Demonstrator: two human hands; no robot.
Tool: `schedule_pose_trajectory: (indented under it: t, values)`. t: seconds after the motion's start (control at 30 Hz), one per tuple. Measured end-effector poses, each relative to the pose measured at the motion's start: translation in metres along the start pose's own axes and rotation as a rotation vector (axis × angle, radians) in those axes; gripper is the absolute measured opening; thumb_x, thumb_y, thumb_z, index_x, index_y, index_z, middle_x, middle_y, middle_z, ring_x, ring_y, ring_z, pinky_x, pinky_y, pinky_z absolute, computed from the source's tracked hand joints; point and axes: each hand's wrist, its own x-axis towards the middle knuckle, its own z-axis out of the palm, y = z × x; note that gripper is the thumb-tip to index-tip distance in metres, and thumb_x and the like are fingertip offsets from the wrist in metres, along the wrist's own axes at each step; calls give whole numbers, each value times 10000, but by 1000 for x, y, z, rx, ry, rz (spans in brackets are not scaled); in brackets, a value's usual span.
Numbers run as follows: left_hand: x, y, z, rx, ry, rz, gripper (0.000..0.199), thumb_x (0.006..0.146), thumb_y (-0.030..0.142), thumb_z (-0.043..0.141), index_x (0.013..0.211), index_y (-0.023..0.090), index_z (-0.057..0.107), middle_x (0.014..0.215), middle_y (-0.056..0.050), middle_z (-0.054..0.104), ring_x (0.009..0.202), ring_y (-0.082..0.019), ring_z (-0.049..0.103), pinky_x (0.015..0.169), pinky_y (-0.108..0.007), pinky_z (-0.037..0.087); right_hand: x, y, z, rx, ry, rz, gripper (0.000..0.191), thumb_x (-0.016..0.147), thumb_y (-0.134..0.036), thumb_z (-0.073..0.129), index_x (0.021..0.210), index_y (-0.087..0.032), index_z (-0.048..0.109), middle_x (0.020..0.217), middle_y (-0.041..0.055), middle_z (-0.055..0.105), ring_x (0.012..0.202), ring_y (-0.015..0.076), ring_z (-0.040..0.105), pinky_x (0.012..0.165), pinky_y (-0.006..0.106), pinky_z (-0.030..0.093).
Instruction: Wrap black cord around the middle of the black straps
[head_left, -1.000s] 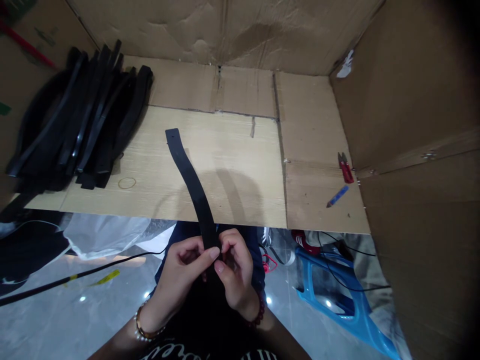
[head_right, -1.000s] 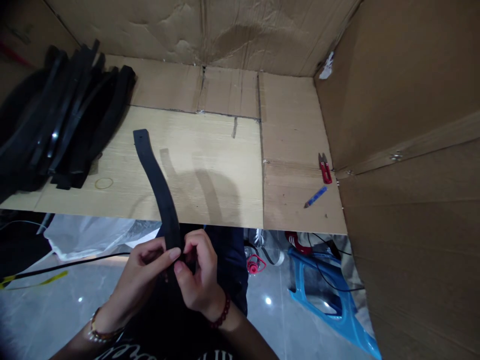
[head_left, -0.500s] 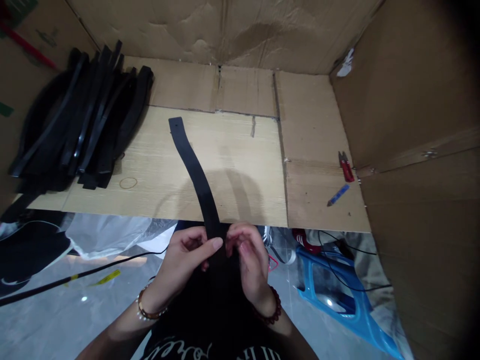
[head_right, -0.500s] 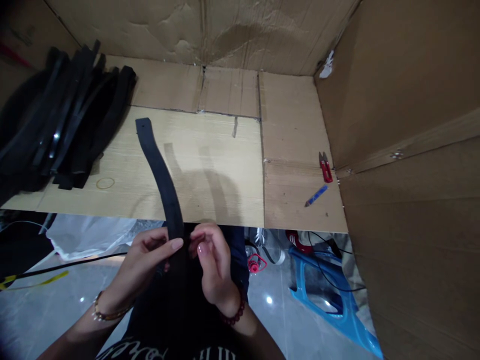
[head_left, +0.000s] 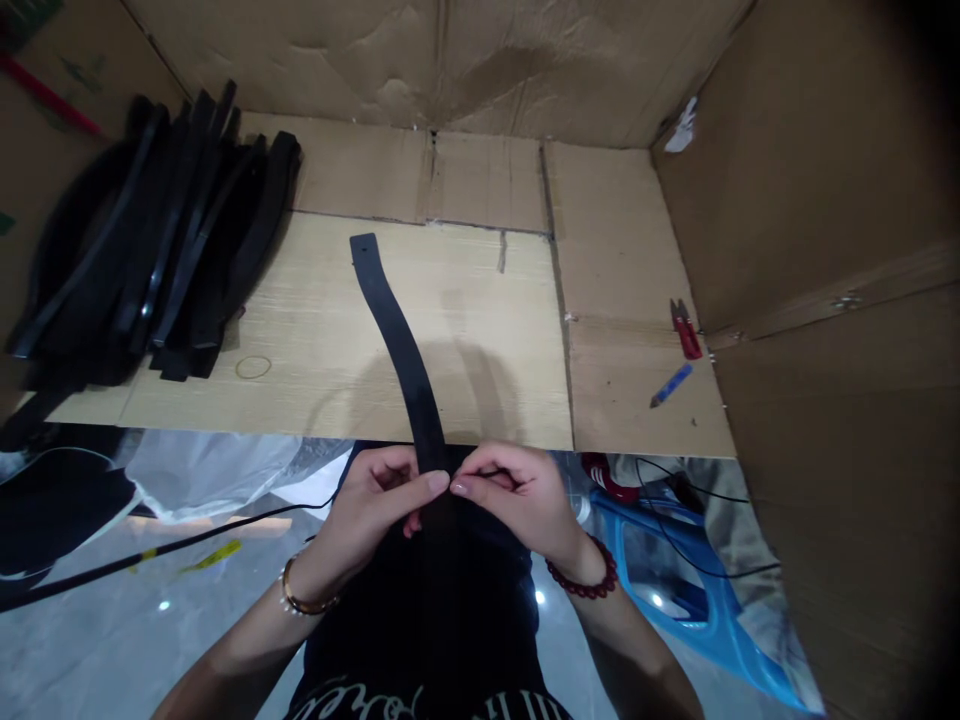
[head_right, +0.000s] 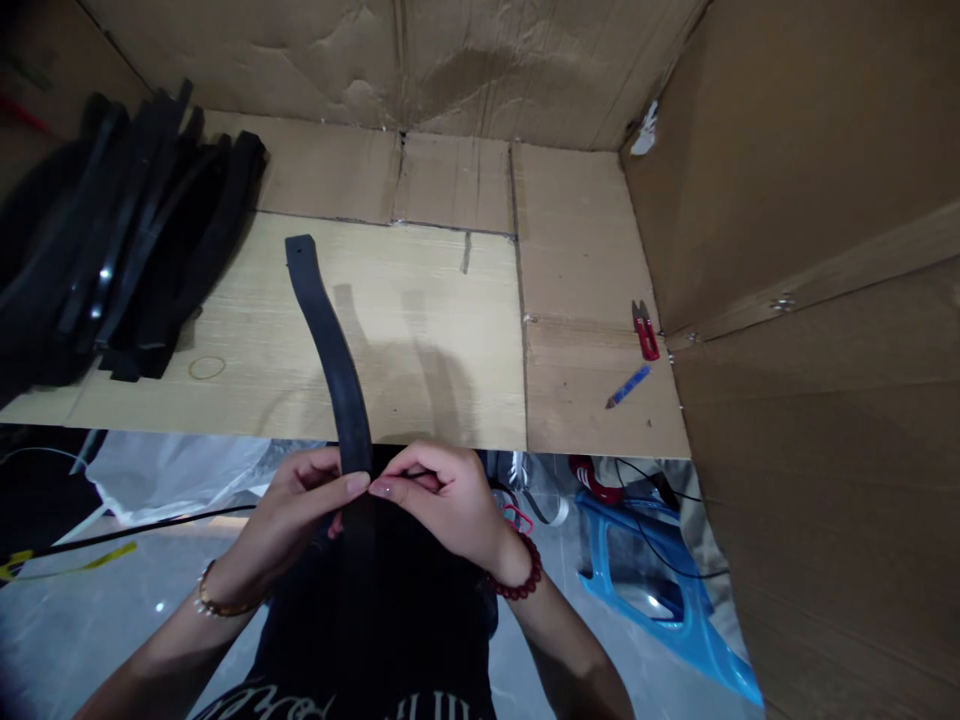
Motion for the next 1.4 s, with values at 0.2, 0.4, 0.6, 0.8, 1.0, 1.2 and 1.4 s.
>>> schedule_pose_trajectory:
  t: [0.2,0.4,0.6,0.8,1.0,1.2,1.4]
  values:
    - [-4,-1,2,-62,-3,35,279,700,355,780,586,151,628,476,36,528,416,-60,470,396,-159,383,3,-13,-11,10,6,11,81,806,-266,728,748,-210,721,659,3,699,538,116,601,469,224,479]
    - [-2,-1,-1,-55,-56,64,274,749,377,758,634,149,656,503,33,532,436,-64,483,412,-165,398,-2,-1,-9,125,-39,108,107,821,-303,710,818,-206,753,584,-15,639,465,74,470,411,193,348]
    - [4,5,-9,10,-141,23,255,765,377,742,692,143,673,541,38,531,447,-69,506,439,-184,421,-7,6,-1,310,1,201,98,791,-304,742,806,-209,761,573,-16,629,459,60,433,430,193,334]
    - [14,31,-21,136,-330,-16,270,787,274,733,1030,190,651,843,-13,678,680,-118,635,587,-212,497,-8,10,6,395,43,225,134,774,-321,766,780,-188,748,490,-61,489,423,37,284,399,189,233]
    - [27,42,-29,49,-339,23,293,710,215,809,965,184,666,852,-12,715,803,-121,668,718,-201,530,-8,15,12,413,42,262,200,758,-349,781,781,-159,721,469,-85,417,416,25,232,389,180,175]
    - [38,50,-30,54,-366,-55,313,668,260,837,938,172,705,766,-43,744,667,-143,695,559,-191,570,-6,14,10,387,30,238,191,770,-346,767,766,-161,720,476,-72,444,425,31,260,398,181,174]
    - [38,59,-20,-91,-326,-45,209,631,201,840,811,171,738,694,-32,740,561,-134,692,470,-153,559,9,9,8,431,35,151,212,723,-367,799,717,-169,722,505,-43,528,430,45,330,418,186,279]
